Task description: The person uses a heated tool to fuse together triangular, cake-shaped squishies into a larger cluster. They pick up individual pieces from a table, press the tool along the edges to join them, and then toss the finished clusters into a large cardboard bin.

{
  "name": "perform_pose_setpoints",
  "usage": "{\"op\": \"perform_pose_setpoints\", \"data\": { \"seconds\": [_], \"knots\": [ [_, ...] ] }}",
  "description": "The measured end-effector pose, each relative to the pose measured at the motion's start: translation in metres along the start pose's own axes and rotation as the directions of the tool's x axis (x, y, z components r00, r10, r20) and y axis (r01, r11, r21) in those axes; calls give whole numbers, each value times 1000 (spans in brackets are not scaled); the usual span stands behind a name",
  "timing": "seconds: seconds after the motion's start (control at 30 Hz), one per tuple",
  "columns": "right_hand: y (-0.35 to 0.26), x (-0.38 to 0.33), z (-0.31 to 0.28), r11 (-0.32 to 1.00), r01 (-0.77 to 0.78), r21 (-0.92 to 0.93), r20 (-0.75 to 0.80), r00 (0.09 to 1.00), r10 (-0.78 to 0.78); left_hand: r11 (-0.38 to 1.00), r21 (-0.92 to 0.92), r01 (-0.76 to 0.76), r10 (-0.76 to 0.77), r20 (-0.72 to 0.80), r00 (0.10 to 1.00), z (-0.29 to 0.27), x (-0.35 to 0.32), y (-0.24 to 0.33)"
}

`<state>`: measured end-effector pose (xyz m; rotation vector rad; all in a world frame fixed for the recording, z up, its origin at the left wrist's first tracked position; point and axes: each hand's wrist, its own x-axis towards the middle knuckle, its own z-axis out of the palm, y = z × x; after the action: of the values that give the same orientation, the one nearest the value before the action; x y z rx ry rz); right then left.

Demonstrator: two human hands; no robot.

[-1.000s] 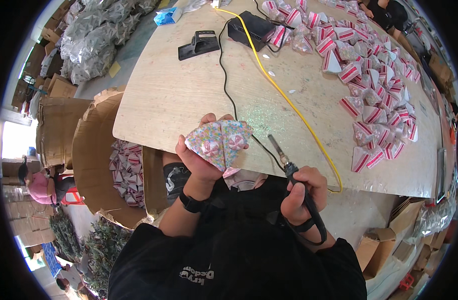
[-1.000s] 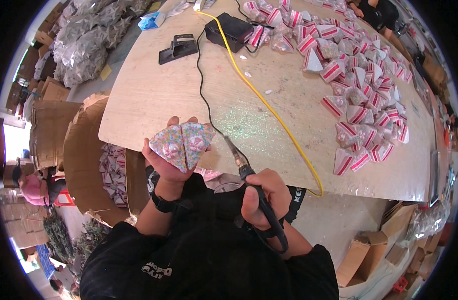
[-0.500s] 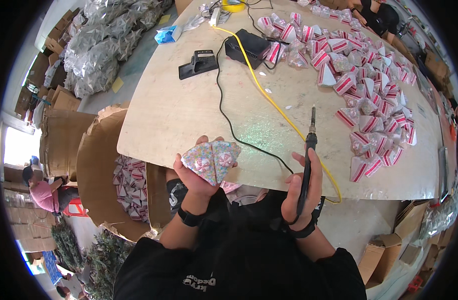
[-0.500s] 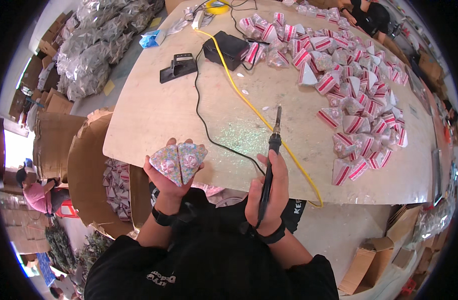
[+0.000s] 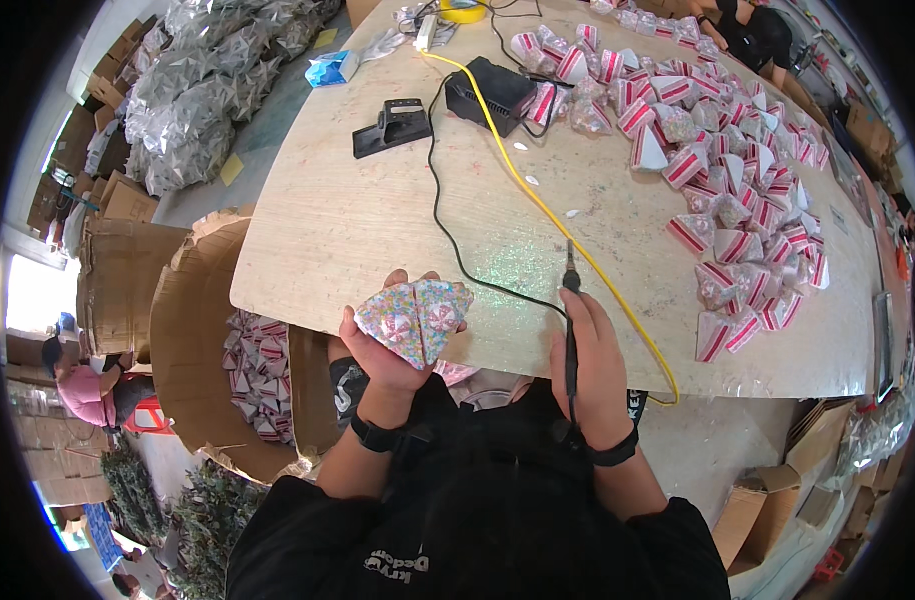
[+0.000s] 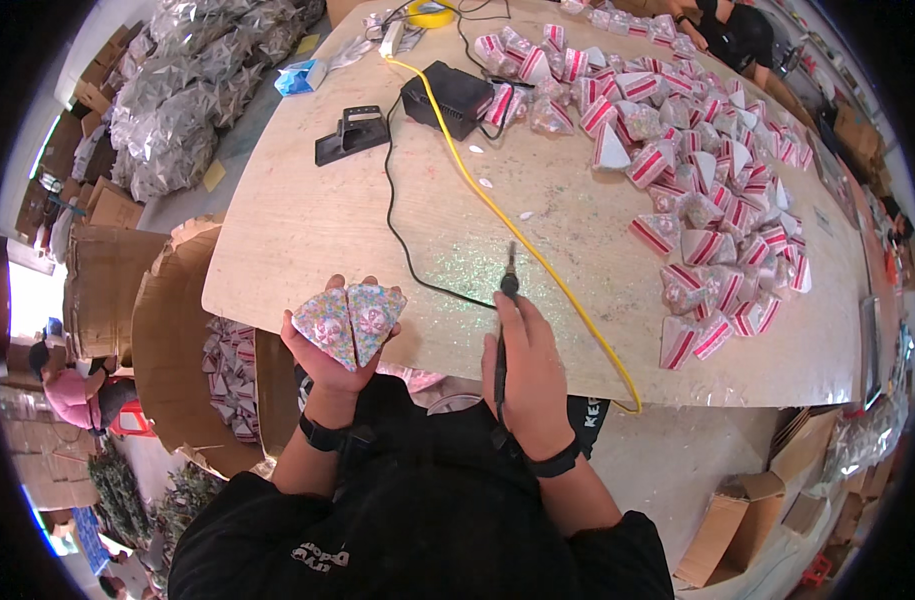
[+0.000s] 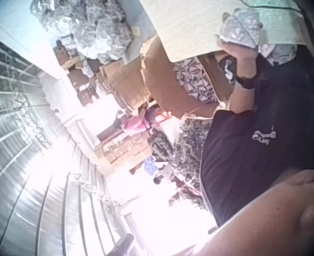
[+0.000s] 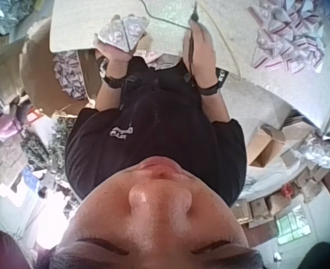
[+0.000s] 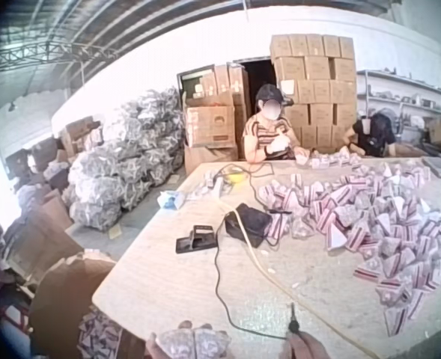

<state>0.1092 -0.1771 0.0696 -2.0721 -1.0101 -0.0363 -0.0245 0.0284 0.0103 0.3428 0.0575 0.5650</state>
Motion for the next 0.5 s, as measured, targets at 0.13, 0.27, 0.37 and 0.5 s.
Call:
{"op": "perform_pose_setpoints", "data": {
  "seconds": [0.13,0.27,0.37,0.5],
  "knots": [
    [7,-4,2,998,-17,-59,5,1000,17,1000,-28,9,-8,31,999,-5,1,-1],
    [4,-5,3,999,33,-37,97,995,-29,999,-40,13,-13,0,1000,-2,0,-1],
    [1,-5,6,998,62,-6,113,992,-61,1000,-18,7,-7,-2,1000,1,0,-1],
    [5,-7,9,998,50,-38,116,992,-45,1000,-11,-1,1,-23,1000,2,0,0]
  ]
}}
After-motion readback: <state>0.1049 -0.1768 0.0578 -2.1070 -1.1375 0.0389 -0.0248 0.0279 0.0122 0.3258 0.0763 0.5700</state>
